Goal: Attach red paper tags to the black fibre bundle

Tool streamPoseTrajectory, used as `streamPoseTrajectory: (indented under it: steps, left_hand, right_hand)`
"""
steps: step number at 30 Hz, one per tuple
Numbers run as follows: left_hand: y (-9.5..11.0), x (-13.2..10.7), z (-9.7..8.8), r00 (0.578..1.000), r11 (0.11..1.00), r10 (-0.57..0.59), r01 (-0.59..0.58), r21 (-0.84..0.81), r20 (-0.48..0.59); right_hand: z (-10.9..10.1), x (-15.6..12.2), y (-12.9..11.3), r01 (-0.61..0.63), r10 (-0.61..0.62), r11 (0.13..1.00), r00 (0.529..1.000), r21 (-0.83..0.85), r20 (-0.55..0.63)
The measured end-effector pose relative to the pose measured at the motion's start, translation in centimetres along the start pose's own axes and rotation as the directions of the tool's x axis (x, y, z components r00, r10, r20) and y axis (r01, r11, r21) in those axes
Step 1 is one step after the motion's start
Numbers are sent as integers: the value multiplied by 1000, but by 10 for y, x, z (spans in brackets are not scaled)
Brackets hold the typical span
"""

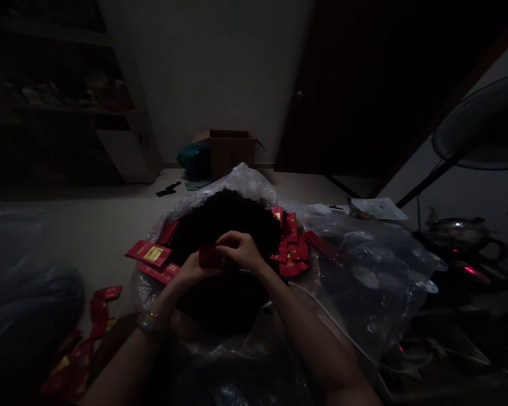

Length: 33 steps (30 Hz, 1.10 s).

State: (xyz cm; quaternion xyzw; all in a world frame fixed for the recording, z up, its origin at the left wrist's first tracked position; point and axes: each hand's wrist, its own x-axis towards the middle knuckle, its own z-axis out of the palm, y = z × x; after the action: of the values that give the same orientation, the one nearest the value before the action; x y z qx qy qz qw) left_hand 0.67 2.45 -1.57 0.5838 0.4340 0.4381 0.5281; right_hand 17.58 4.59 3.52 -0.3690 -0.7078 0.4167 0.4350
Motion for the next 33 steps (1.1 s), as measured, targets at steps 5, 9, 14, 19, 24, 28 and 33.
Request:
streamPoseTrajectory:
  steps: [5, 9, 14, 19, 24, 28, 33]
  left_hand:
    - [-7, -3, 2, 983, 967, 163, -142, 214, -84]
    - [3, -8, 1, 940, 890, 318, -252, 380, -122]
    - [10, -11, -1, 906, 836, 418, -353, 420, -70]
    - [-1, -6, 1, 915, 833, 381, -278, 479, -132]
    - [-8, -4, 3, 964, 908, 250, -199, 369, -95]
    - [-5, -5, 6, 989, 978, 129, -116, 174, -69]
    - [4, -7, 13, 997, 1000, -8, 7, -7, -74]
  right_hand:
    - [-5, -17, -22, 437, -431, 784, 894, -440, 120]
    - [-2, -29, -29, 549, -570, 392, 775, -738, 274]
    - [2, -37, -30, 700, -566, 190, 651, -689, 505]
    - [8, -36, -36, 513, -340, 323, 847, -795, 408]
    - [13, -25, -39, 399, -129, 368, 917, -840, 378]
    - [6, -15, -35, 343, -90, 533, 932, -774, 352]
    - [-8, -10, -24, 256, -155, 772, 964, -582, 219]
